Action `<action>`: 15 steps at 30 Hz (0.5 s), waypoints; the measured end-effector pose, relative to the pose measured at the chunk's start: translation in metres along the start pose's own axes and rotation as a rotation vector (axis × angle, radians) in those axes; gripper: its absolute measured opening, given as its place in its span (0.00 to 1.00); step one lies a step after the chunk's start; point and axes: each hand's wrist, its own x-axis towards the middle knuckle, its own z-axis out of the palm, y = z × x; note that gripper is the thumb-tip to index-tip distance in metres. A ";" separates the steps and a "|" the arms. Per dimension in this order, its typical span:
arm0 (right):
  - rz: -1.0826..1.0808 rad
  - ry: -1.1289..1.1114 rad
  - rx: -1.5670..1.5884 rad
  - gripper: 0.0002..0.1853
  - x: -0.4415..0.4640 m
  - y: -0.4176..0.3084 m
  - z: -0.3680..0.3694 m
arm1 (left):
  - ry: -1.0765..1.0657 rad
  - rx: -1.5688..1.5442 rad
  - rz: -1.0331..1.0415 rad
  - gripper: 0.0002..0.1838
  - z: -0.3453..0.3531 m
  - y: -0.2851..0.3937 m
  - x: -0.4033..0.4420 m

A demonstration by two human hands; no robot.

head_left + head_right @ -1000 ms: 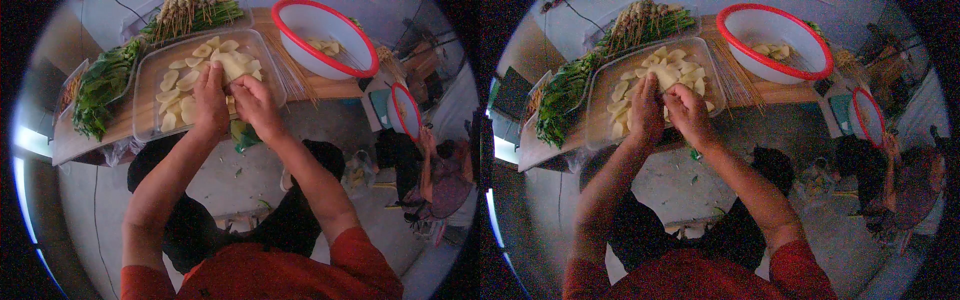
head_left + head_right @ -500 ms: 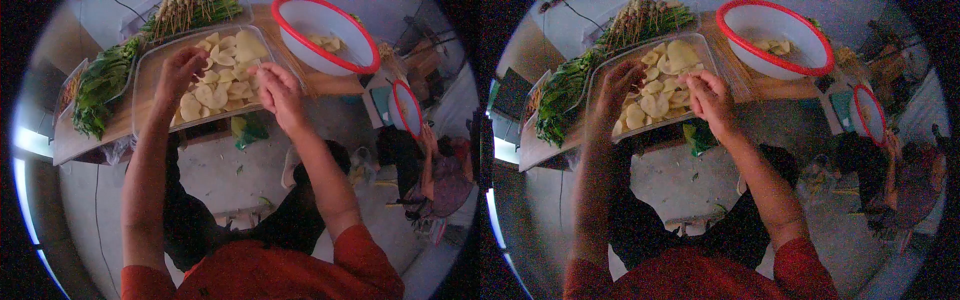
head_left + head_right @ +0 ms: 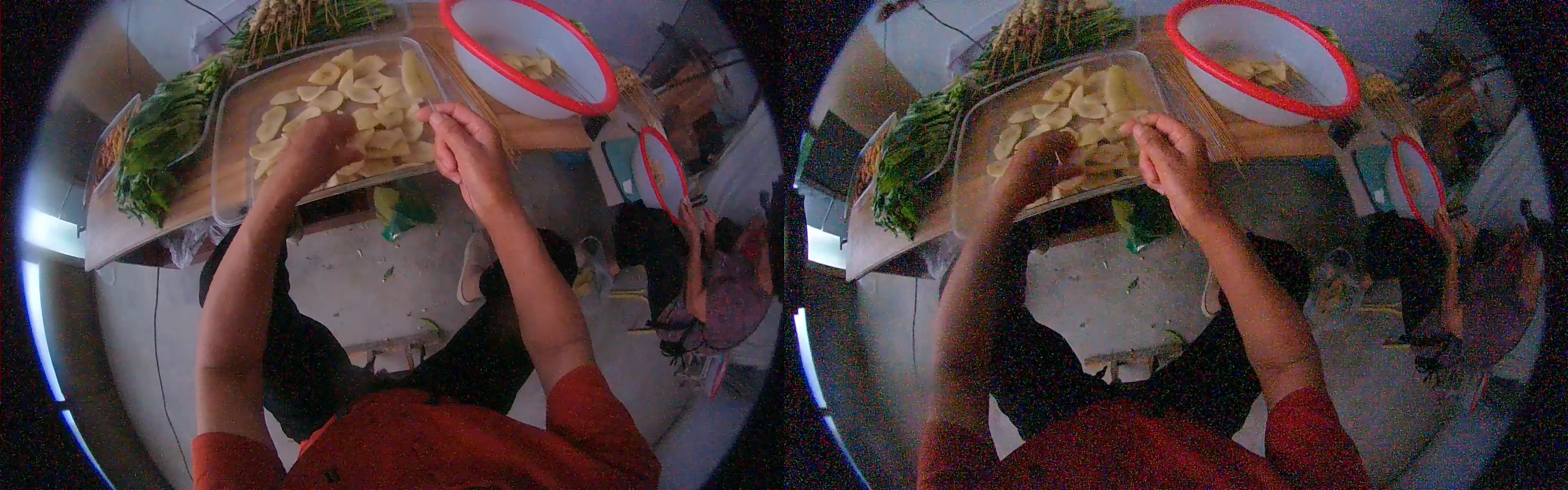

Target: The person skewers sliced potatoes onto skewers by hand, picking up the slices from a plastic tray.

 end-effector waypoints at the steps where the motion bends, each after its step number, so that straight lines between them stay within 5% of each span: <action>1: 0.007 0.004 -0.011 0.11 0.000 0.000 0.000 | -0.093 -0.137 -0.074 0.17 -0.001 -0.007 0.007; 6: 0.001 0.002 -0.016 0.11 0.000 -0.001 -0.002 | -0.209 -0.517 -0.271 0.13 -0.029 -0.001 0.013; 8: -0.008 0.006 -0.034 0.12 0.001 -0.002 -0.003 | 0.047 -0.784 -0.327 0.12 -0.020 -0.040 0.016; 10: -0.005 0.014 -0.036 0.12 0.001 -0.003 -0.003 | 0.176 -0.777 -0.202 0.13 -0.030 -0.050 0.012; 12: -0.003 0.019 -0.037 0.11 0.000 -0.004 -0.002 | 0.256 -0.135 -0.172 0.12 -0.045 -0.054 0.011; 15: 0.010 0.025 -0.039 0.11 -0.004 -0.006 -0.001 | 0.199 -0.202 -0.270 0.11 -0.053 -0.052 0.006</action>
